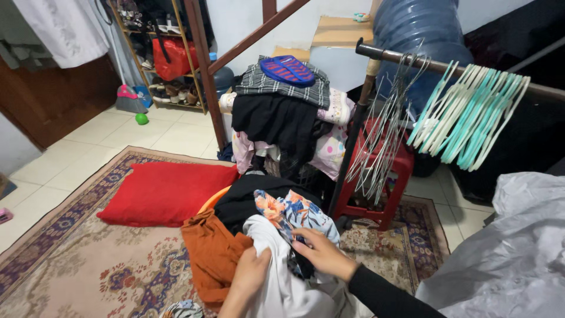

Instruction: The person takes a white shirt from a pile, places it on a hanger, and hangs it on a clothes rack. They then pick up another white shirt, place it on a hanger, and hang it on the rack. Finally, they pick up a patterned garment and place it on a hanger.

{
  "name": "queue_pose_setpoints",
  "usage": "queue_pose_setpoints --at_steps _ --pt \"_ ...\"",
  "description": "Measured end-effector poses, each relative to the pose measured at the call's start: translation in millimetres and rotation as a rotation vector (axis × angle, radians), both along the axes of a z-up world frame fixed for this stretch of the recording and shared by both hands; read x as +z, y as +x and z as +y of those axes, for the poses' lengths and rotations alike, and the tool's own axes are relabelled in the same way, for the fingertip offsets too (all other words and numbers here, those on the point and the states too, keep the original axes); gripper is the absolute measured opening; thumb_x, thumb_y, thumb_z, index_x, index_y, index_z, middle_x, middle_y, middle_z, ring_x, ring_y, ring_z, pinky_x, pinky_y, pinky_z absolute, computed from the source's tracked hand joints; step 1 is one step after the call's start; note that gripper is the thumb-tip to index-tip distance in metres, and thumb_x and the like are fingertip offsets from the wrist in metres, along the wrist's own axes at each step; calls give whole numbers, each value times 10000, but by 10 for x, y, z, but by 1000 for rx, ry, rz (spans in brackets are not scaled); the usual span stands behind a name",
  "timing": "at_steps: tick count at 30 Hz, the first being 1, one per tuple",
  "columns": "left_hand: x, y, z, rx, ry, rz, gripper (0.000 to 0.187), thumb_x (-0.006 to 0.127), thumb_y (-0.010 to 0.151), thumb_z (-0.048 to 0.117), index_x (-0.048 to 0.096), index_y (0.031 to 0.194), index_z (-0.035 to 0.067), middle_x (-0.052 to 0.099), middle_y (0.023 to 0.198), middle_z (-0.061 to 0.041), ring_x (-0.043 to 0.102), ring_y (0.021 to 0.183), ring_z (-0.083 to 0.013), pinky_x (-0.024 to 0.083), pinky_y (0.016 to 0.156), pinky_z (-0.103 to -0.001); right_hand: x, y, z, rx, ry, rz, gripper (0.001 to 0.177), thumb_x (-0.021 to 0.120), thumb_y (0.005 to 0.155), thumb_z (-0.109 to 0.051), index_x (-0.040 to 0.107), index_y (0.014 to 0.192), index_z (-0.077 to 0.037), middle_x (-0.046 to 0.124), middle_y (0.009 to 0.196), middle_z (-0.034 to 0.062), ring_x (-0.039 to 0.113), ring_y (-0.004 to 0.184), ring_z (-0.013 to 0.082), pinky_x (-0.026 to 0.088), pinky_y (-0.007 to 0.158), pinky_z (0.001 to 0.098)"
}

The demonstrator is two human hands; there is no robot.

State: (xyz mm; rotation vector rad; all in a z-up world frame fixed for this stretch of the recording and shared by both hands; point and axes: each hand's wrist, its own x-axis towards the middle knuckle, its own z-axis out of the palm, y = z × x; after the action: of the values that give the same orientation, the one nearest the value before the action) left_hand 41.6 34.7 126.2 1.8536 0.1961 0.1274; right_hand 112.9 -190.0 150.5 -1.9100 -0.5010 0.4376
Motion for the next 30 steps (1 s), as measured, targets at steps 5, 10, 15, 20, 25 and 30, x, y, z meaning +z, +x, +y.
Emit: queue_pose_setpoints --at_steps 5,10,15,20,25,30 --pt "48 -83 -130 -48 284 -9 410 621 894 352 714 902 -47 707 827 -280 715 843 -414 548 740 -455 -266 316 707 33 464 742 462 647 932 -327 689 1232 23 768 1075 60 694 959 141 558 830 267" --pt "-347 -173 -105 174 -337 47 579 437 904 543 638 1108 39 721 965 -218 691 892 -344 522 778 -412 -533 521 1220 -63 224 291 234 762 786 -75 731 964 72 748 845 118 705 717 187 550 653 334" --pt "-760 12 329 247 -1041 198 819 243 894 756 540 1340 138 727 1117 -155 666 922 -268 502 797 -369 -551 360 1395 68 28 -66 194 778 842 -145 735 928 25 732 798 81 669 716 127 516 654 294" --pt "-918 297 558 203 -1068 231 960 253 870 854 564 1330 70 730 1122 -170 685 901 -279 521 744 -375 -211 230 1483 174 329 160 146 715 889 -142 736 961 -17 713 878 -14 629 789 51 511 719 253" --pt "-830 426 639 295 -1319 158 760 510 879 708 581 1312 87 695 1169 -149 707 957 -295 571 807 -467 537 119 1506 254 415 1 155 703 947 -130 717 953 24 697 875 -4 599 800 59 493 716 259" --pt "-654 430 655 291 -1335 176 703 519 879 651 595 1279 79 702 1140 -142 707 938 -283 571 798 -453 1438 -263 1691 392 562 54 183 663 952 -157 705 1054 -12 714 920 -11 637 821 56 523 761 246"
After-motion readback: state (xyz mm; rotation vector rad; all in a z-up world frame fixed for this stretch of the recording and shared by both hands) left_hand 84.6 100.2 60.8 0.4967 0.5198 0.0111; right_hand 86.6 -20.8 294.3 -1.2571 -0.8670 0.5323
